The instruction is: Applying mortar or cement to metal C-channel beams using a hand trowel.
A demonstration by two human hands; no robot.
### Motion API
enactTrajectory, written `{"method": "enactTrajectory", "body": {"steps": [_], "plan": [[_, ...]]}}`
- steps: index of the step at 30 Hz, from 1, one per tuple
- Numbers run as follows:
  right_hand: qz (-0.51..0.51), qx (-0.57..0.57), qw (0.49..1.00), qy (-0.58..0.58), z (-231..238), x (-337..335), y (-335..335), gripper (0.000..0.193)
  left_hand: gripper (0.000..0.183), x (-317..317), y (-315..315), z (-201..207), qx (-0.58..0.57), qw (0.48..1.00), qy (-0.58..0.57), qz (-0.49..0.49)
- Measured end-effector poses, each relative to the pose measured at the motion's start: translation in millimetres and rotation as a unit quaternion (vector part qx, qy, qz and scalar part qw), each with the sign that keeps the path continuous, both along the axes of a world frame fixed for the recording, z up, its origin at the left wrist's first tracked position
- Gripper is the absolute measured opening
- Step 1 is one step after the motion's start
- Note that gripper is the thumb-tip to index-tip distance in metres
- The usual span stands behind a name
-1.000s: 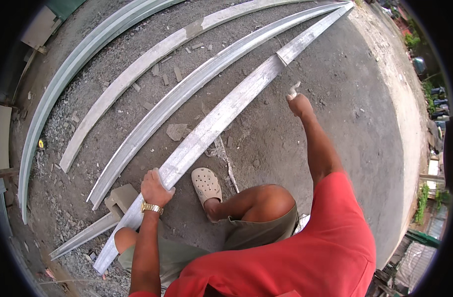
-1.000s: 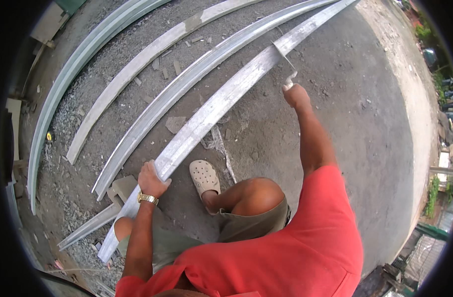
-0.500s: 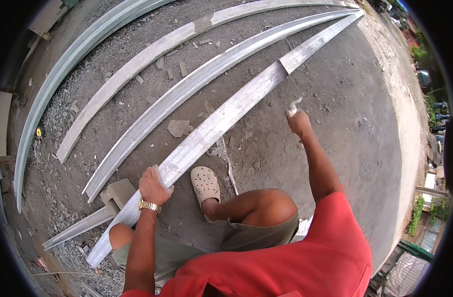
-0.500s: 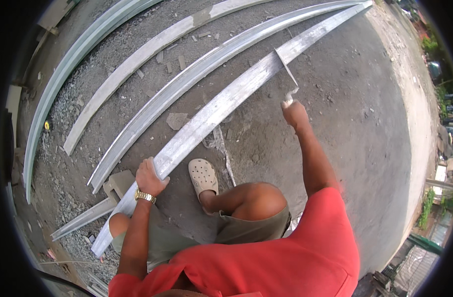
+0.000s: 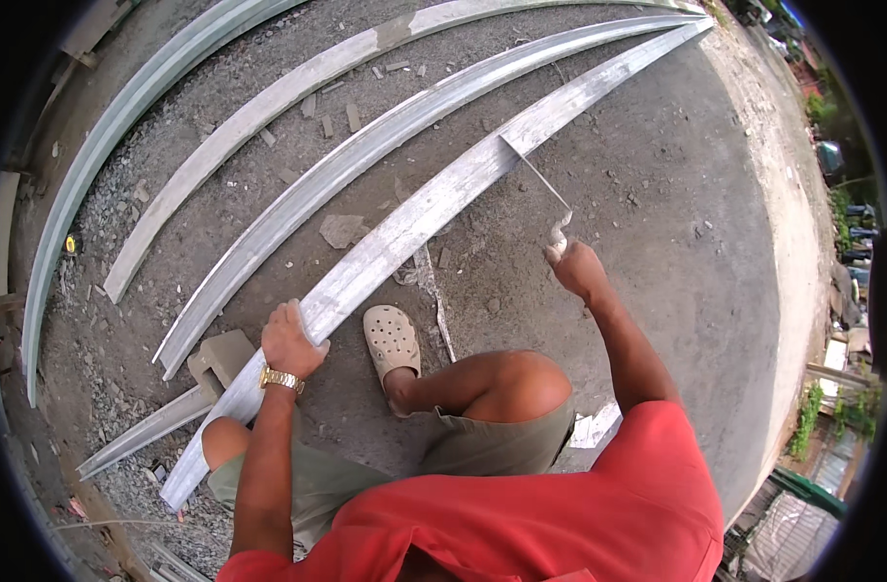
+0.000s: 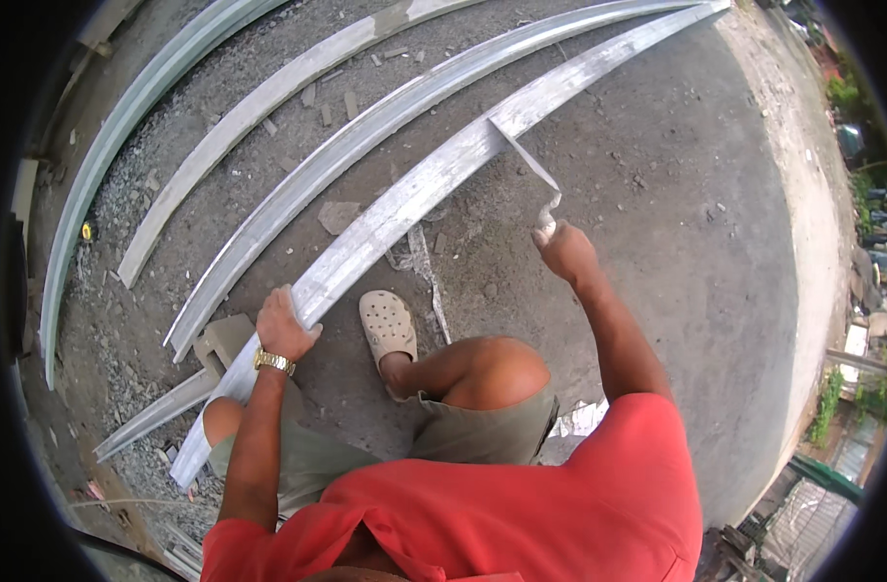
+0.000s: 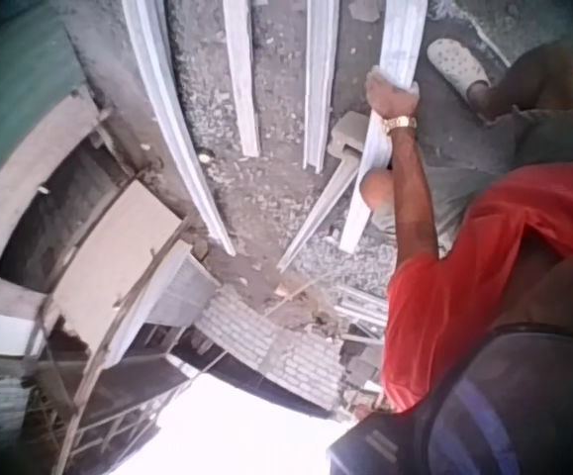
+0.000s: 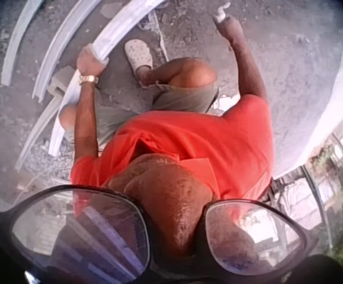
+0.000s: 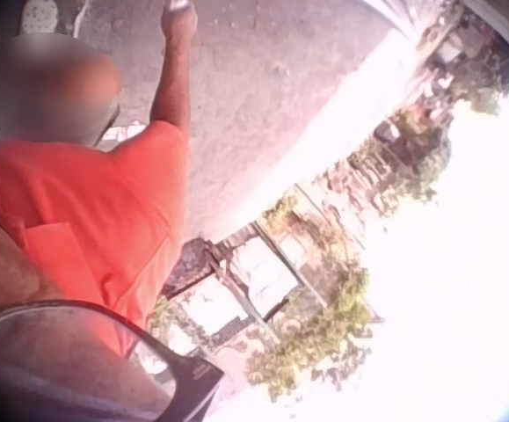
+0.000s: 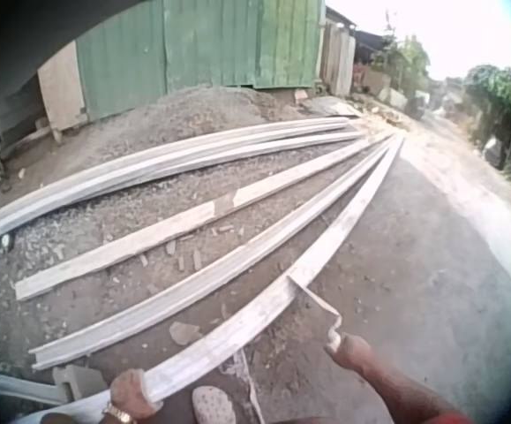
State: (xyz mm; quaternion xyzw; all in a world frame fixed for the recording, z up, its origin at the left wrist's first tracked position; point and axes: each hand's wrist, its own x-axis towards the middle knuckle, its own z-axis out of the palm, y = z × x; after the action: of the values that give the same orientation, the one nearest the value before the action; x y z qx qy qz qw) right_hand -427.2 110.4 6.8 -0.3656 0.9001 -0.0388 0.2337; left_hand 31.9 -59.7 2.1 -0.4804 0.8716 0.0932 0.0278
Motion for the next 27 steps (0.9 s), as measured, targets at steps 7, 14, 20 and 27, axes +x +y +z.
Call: {"method": "enactTrajectory", "body": {"steps": [7,14,20,27], "plan": [[0.011,0.01,1.0,0.018,20,31,38,0.042,0.081,-4,-1,0,-0.004,1.0,0.004,-0.001],[0.124,0.067,0.99,0.03,30,71,35,0.048,0.082,6,1,8,-0.017,1.0,-0.014,0.006],[-0.112,-0.032,0.99,-0.076,22,-15,11,0.05,0.092,-5,-3,12,0.038,0.999,0.002,-0.015],[-0.261,-0.296,0.892,-0.221,25,102,81,0.04,0.108,29,-62,14,0.369,0.925,-0.044,0.076]]}}
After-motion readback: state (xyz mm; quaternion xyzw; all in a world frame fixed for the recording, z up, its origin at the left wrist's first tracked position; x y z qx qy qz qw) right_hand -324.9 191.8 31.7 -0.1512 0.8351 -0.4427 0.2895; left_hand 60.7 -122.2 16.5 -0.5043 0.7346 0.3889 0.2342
